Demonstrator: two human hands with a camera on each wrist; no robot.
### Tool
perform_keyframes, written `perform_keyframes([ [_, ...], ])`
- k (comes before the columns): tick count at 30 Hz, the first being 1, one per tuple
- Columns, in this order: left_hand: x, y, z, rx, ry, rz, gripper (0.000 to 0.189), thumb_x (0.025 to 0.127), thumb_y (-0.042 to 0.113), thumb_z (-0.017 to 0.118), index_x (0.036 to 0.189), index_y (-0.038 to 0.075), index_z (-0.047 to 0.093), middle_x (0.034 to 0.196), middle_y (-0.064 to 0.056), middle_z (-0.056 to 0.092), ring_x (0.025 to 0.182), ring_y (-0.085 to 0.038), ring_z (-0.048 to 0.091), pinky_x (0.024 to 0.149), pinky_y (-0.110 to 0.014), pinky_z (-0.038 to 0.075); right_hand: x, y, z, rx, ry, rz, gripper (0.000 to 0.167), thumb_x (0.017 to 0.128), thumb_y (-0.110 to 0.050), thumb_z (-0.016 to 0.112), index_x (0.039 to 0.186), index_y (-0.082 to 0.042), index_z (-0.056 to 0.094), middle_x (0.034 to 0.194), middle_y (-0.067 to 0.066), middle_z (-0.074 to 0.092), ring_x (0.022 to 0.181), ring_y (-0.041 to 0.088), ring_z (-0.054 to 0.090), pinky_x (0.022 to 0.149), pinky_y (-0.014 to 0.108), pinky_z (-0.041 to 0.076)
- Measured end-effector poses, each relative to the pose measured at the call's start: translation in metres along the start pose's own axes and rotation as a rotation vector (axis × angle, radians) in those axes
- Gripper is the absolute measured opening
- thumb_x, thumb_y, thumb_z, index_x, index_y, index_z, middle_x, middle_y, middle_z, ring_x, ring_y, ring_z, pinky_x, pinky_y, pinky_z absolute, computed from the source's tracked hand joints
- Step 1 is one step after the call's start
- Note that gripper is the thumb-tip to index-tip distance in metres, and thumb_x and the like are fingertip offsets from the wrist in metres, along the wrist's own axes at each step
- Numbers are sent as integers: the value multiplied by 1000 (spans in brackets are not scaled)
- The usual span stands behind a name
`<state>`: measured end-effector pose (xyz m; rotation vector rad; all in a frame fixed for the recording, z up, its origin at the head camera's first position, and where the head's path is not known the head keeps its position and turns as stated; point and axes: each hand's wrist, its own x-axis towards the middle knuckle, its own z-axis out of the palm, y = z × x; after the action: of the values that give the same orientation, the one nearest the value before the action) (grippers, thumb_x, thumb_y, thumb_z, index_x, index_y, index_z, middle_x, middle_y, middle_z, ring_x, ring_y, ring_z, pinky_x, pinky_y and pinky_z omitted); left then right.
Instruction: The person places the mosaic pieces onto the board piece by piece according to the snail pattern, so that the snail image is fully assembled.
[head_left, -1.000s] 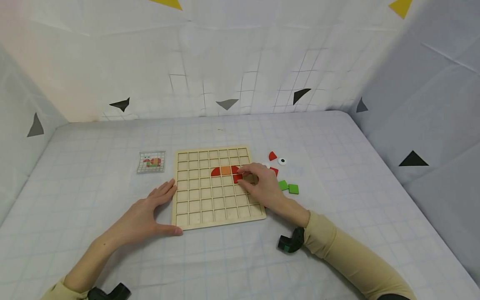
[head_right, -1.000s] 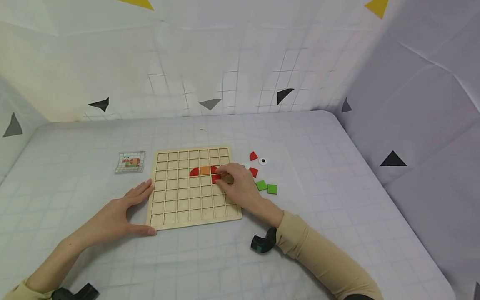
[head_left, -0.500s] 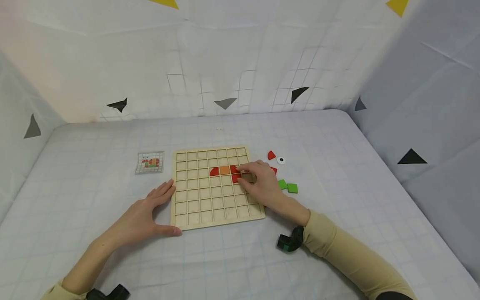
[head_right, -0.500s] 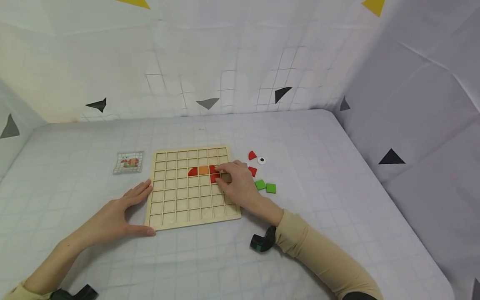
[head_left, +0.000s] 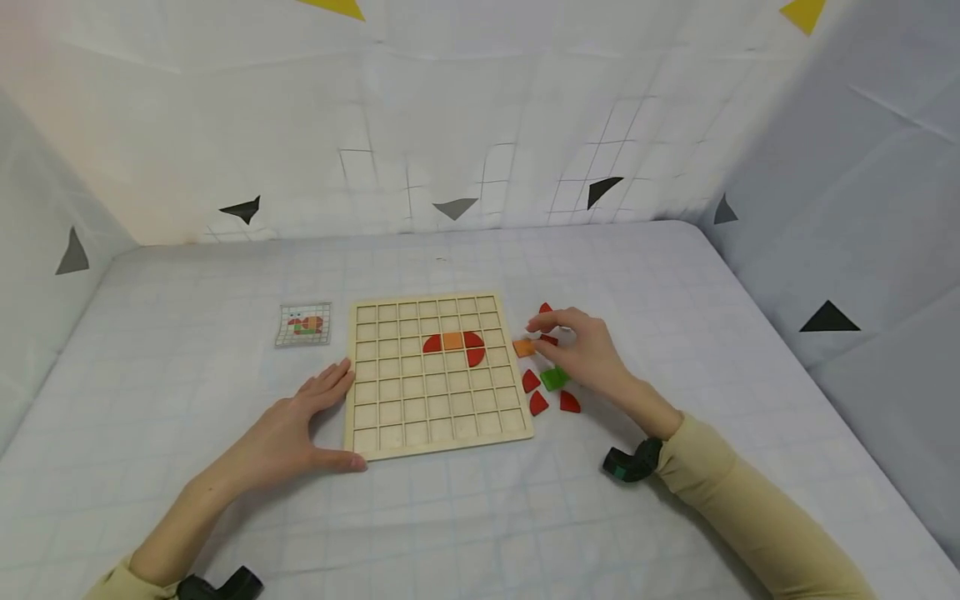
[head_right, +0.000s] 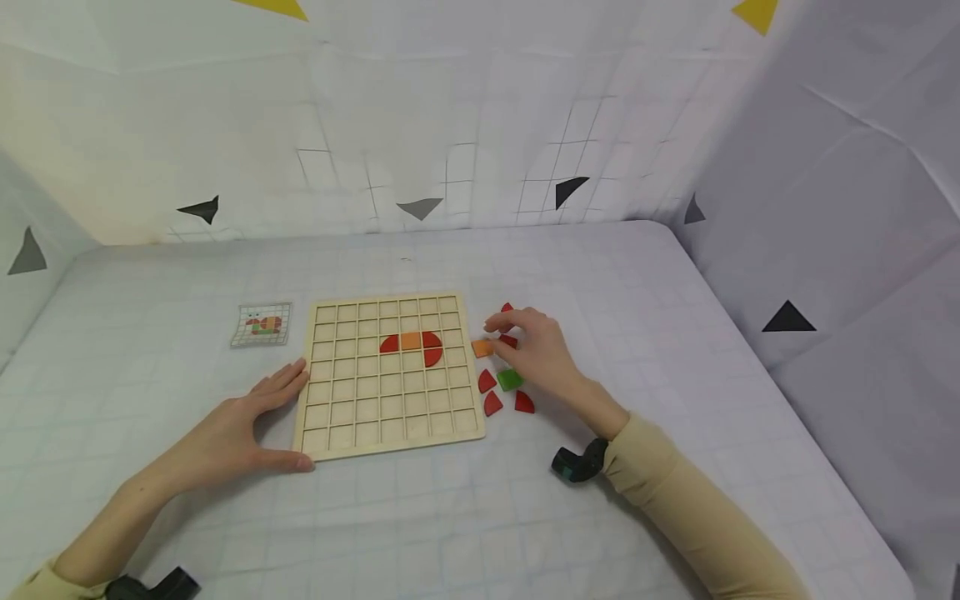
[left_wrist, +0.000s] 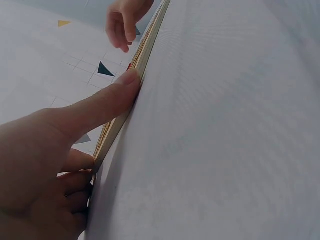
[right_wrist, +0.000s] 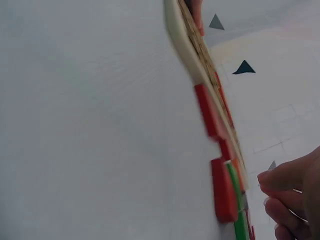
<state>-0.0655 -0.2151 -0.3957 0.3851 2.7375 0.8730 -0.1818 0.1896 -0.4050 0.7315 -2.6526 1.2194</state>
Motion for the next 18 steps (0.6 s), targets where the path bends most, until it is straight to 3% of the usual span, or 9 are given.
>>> perform_keyframes([
  [7, 0, 1, 0, 2, 0, 1, 120, 64, 73, 78, 158, 15, 31, 168, 3, 18, 151, -45, 18, 113, -70, 21, -9, 16, 4, 30, -30, -33, 25, 87, -12, 78, 112, -16, 74, 102, -2, 73, 91, 16, 59, 79, 30, 50],
  [18, 1, 0, 1, -1, -5, -4, 122, 63, 73, 79, 158, 15, 29, 168, 2, 17, 151, -45, 16, 114, -70, 20, -11, 22, 10, -38, -13, -112, 32, 86, -13, 80, 117, -15, 74, 101, -5, 72, 86, 14, 54, 70, 26, 45],
])
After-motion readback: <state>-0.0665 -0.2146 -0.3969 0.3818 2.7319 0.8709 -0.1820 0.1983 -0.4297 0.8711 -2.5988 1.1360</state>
